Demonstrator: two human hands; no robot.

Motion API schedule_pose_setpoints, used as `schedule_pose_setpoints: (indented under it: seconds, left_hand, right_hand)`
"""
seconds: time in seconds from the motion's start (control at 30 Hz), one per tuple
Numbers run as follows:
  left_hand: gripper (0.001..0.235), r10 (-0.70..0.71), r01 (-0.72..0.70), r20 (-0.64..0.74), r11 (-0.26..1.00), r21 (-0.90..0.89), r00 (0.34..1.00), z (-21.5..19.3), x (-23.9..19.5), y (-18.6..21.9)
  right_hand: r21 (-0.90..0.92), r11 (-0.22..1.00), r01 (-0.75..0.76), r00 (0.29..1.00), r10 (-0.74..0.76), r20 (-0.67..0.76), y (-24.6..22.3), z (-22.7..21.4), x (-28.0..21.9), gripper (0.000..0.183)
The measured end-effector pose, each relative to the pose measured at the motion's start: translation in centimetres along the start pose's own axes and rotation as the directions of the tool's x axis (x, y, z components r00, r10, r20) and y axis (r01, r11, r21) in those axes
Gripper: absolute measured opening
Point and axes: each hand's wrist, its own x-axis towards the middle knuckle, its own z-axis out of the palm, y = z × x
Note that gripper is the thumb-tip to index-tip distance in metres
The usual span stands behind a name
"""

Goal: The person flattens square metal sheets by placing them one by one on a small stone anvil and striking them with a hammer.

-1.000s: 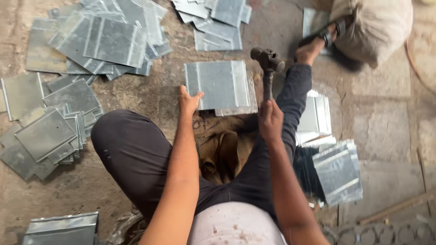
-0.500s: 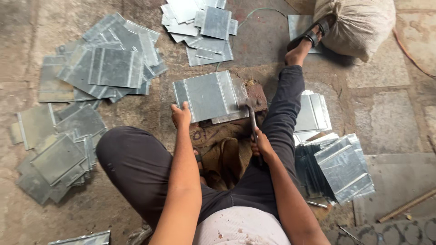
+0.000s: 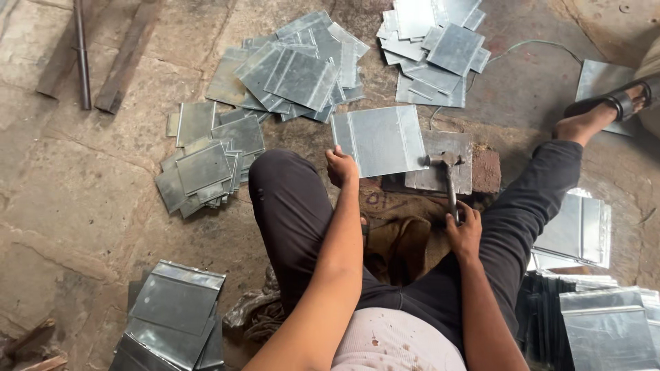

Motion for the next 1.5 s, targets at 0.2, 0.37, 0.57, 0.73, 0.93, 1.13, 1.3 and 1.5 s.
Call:
schedule_pose_setpoints:
  seconds: [0.2, 0.37, 0.57, 0.73, 0.93, 1.13, 1.3, 1.5]
  left_hand:
    - [0.046, -0.053, -0.007, -0.207, 0.96, -0.281, 0.977, -1.8, 4.6, 2.6]
    - [0.081, 0.336, -0.336, 0.122, 0.942, -0.02, 0.934, -1.5, 7.5, 3.1]
    - [0.077, 0.296, -0.57, 0.576, 0.728, 0.381, 0.762, 1.1, 7.1, -3.1]
    - [0.056, 0.251, -0.52, 0.652, 0.814, 0.257, 0.715, 2.4, 6.9, -4.6]
    - [0.04, 0.38, -0.525, 0.592, 0.847, 0.086, 0.711, 3.0, 5.9, -4.9]
    - [0.039, 0.328, -0.526, 0.682, 0.845, 0.097, 0.653, 4.4, 4.5, -6.4]
    - [0.043, 0.302, -0.56, 0.733, 0.818, 0.128, 0.609, 4.1, 3.7, -7.0]
    - [0.037, 0.409, -0.553, 0.57, 0.828, 0.097, 0.712, 4.5, 4.3, -6.1]
  right_hand:
    - [0.312, 0.881, -0.355, 0.935, 0.344, 0.092, -3.1, -1.5, -1.4, 0.046]
    - [0.158, 0.98, -0.12, 0.992, 0.123, -0.012, -1.6, -1.0, -1.2, 0.043]
    - [0.192, 0.981, 0.001, 0.993, 0.022, -0.117, -3.6, -2.3, -0.1, 0.036]
    - [0.063, 0.998, 0.006, 0.881, 0.024, -0.473, -0.9, -8.7, 0.7, 0.037]
    - [-0.26, 0.777, -0.573, 0.778, 0.417, -0.47, 6.6, -19.8, -6.6, 0.101]
    - [-0.547, 0.499, -0.672, 0.713, 0.637, -0.294, 12.6, -18.5, -13.0, 0.121]
    - [-0.321, 0.764, -0.56, 0.746, 0.296, -0.596, 15.3, -16.5, -12.5, 0.035]
    - [-0.256, 0.934, -0.249, 0.781, 0.038, -0.623, 7.0, -19.1, -3.5, 0.017]
